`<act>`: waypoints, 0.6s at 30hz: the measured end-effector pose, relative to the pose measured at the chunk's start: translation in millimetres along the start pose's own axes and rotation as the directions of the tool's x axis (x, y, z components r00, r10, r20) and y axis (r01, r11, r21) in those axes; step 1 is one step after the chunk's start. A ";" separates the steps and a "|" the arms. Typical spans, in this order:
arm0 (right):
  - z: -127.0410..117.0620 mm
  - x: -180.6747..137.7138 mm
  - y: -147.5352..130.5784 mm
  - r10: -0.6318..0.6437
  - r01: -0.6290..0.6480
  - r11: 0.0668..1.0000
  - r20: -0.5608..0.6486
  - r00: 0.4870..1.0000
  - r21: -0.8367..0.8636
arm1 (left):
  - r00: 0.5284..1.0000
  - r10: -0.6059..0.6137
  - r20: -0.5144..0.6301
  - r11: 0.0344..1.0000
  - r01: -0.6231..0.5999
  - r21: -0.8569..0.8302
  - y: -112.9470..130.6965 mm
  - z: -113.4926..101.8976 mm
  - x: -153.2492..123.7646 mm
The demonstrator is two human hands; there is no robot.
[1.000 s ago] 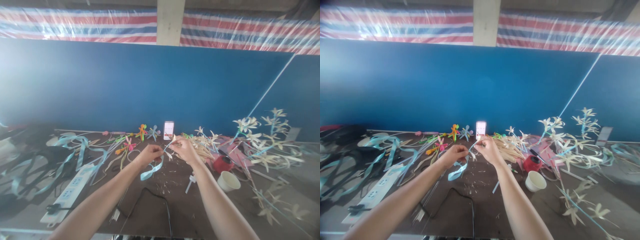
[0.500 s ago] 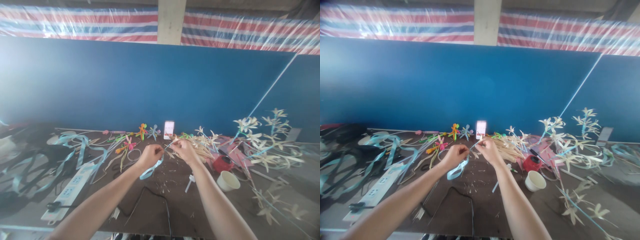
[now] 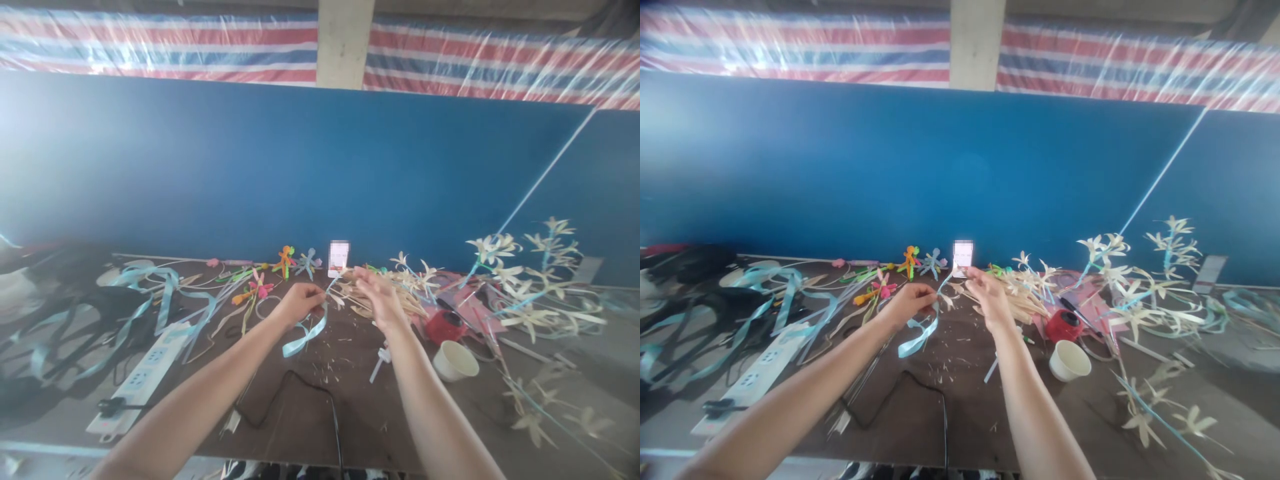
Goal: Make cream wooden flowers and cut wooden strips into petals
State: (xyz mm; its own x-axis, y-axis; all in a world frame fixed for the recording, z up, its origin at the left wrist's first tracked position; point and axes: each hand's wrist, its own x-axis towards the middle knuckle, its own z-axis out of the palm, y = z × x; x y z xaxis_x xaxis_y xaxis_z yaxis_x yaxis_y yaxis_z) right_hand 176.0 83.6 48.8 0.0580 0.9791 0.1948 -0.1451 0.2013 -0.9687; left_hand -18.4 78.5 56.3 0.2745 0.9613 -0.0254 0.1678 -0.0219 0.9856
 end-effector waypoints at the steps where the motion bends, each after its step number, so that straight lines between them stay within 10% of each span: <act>1: 0.6 -2.9 8.1 0.047 -0.040 0.996 -0.091 0.995 0.081 | 1.000 -0.012 -0.007 0.999 0.012 -0.033 -0.4 -1.3 1.7; 5: 18.1 -24.6 41.7 0.277 -0.249 0.939 -0.093 0.956 0.236 | 0.996 -0.089 -0.001 0.988 0.089 -0.126 -2.3 -5.3 8.7; 18: 61.2 -39.6 64.1 0.346 -0.387 0.818 0.173 0.922 0.426 | 0.967 -0.205 0.151 0.965 0.226 -0.131 -38.0 -11.5 12.3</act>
State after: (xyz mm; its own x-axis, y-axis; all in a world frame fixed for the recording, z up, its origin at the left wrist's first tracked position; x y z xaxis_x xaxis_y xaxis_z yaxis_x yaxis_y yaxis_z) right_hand 103.9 59.5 -11.6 -0.1676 0.9774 -0.1287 -0.5620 -0.2019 -0.8021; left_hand -32.3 94.3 20.4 0.3741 0.8924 -0.2522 0.0995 0.2318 0.9677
